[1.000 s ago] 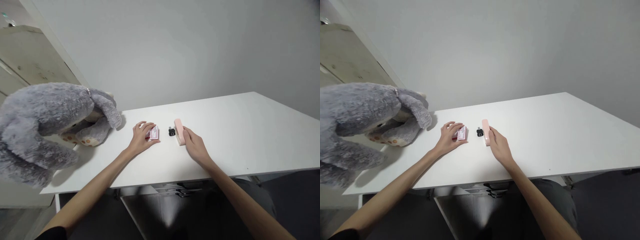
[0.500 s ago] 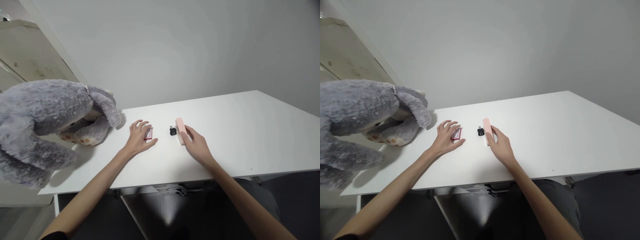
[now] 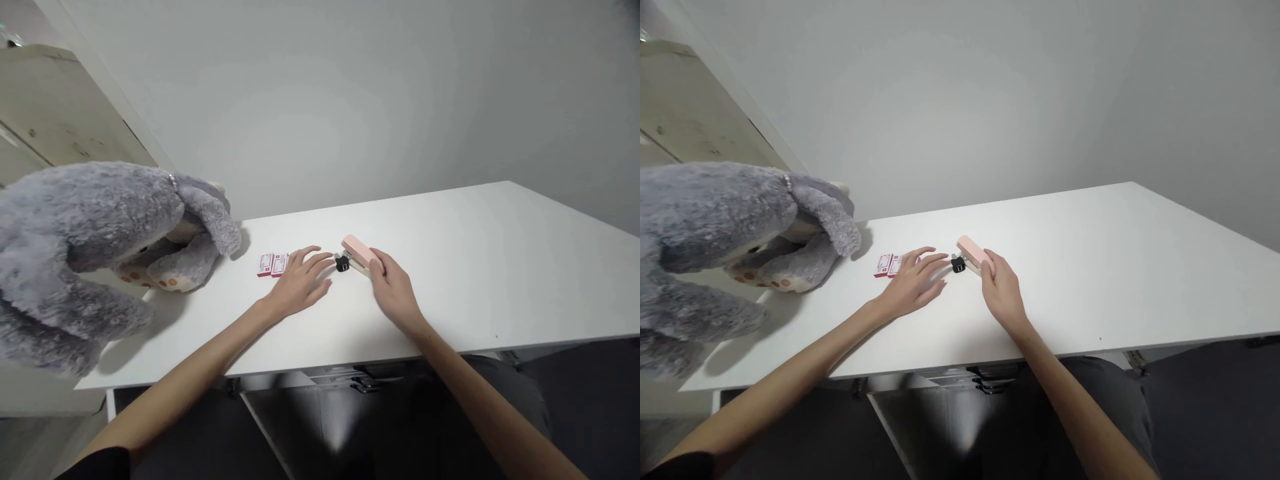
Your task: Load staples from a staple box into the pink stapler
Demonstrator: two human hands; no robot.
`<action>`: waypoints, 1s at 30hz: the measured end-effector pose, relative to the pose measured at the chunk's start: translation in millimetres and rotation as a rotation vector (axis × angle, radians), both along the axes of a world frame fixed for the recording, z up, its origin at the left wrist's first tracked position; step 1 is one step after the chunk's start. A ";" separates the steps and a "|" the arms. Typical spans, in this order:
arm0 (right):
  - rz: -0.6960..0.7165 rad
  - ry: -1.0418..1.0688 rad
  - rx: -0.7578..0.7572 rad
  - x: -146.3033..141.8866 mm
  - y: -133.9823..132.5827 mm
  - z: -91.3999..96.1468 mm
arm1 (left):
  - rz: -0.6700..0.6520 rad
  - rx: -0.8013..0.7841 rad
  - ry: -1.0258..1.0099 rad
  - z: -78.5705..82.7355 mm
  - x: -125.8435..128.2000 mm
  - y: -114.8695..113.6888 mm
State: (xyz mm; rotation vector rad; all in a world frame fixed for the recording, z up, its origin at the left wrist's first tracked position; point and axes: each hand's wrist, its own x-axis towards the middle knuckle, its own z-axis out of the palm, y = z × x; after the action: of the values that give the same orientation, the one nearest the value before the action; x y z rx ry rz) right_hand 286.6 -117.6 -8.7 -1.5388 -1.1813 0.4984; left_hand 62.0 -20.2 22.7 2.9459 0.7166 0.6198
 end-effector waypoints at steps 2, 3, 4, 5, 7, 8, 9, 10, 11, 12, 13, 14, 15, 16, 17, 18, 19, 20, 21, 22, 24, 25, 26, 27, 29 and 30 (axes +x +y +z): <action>0.009 -0.012 0.019 0.7 0.6 -1.9 | -0.036 -0.010 0.025 0.5 13.1 -1.1; 0.015 -0.020 0.029 0.9 0.9 -2.4 | -0.053 -0.012 0.035 0.6 18.1 -1.1; 0.019 -0.027 0.040 1.0 1.2 -2.8 | -0.063 -0.012 0.041 0.5 21.4 -0.7; 0.023 -0.034 0.048 1.1 1.4 -3.0 | -0.065 -0.013 0.043 0.3 22.8 0.1; 0.022 -0.044 0.058 1.2 1.8 -3.2 | -0.044 -0.017 0.037 -0.4 19.6 3.0; 0.019 -0.046 0.059 1.2 1.8 -3.2 | -0.025 -0.017 0.034 -0.8 15.5 5.0; 0.017 -0.044 0.058 1.3 1.8 -3.3 | -0.003 -0.012 0.033 -1.3 10.4 7.2; 0.014 -0.040 0.058 1.4 1.7 -3.3 | 0.020 -0.002 0.035 -1.7 4.9 9.6; 0.013 -0.036 0.056 1.5 1.6 -3.2 | 0.044 0.012 0.034 -2.2 -0.6 12.0; 0.016 -0.034 0.054 1.6 1.4 -3.2 | 0.071 0.028 0.027 -2.6 -5.4 14.3; 0.016 -0.032 0.050 1.7 1.2 -3.0 | 0.103 0.043 0.010 -3.0 -9.3 16.3; 0.013 -0.032 0.046 1.8 1.0 -2.9 | 0.139 0.056 -0.012 -3.2 -12.0 18.0; 0.006 -0.032 0.041 1.9 0.8 -2.6 | 0.176 0.067 -0.038 -3.3 -13.4 19.2; -0.002 -0.033 0.035 1.9 0.7 -2.3 | 0.214 0.074 -0.066 -3.2 -13.8 19.8; -0.008 -0.034 0.027 2.0 0.6 -1.9 | 0.248 0.073 -0.096 -2.9 -13.3 20.0; -0.009 -0.035 0.018 1.9 0.4 -1.4 | 0.273 0.062 -0.128 -2.6 -12.1 19.7; -0.004 -0.036 0.007 1.8 0.2 -0.9 | 0.286 0.040 -0.163 -2.2 -10.6 19.0; 0.007 -0.038 -0.006 1.7 0.0 -0.3 | 0.285 0.011 -0.199 -1.9 -9.0 18.0; 0.022 -0.038 -0.020 1.6 -0.3 0.2 | 0.272 -0.020 -0.233 -1.6 -7.4 16.8; 0.041 -0.036 -0.035 1.6 -0.6 0.6 | 0.251 -0.048 -0.262 -1.5 -5.8 15.3; 0.084 -0.030 -0.071 1.6 -1.2 1.1 | 0.191 -0.095 -0.287 -1.4 -2.8 11.9; 0.102 -0.027 -0.087 1.7 -1.5 1.2 | 0.162 -0.116 -0.292 -1.4 -1.2 9.9; 0.115 -0.025 -0.099 1.8 -1.7 1.3 | 0.134 -0.140 -0.297 -1.4 0.4 7.6; 0.125 -0.026 -0.103 1.8 -1.9 1.4 | 0.106 -0.170 -0.305 -1.4 2.2 5.0; 0.146 -0.033 -0.092 1.3 -2.6 2.1 | 0.046 -0.262 -0.341 -1.1 5.9 -0.5; 0.160 -0.037 -0.080 0.7 -3.0 2.8 | 0.020 -0.322 -0.363 -0.8 7.6 -3.3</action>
State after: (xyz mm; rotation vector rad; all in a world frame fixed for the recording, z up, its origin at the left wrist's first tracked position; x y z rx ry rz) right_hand 287.3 -120.6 -5.9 -1.5339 -1.3336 0.6314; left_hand 69.6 -23.5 22.0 2.4457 0.7268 0.9124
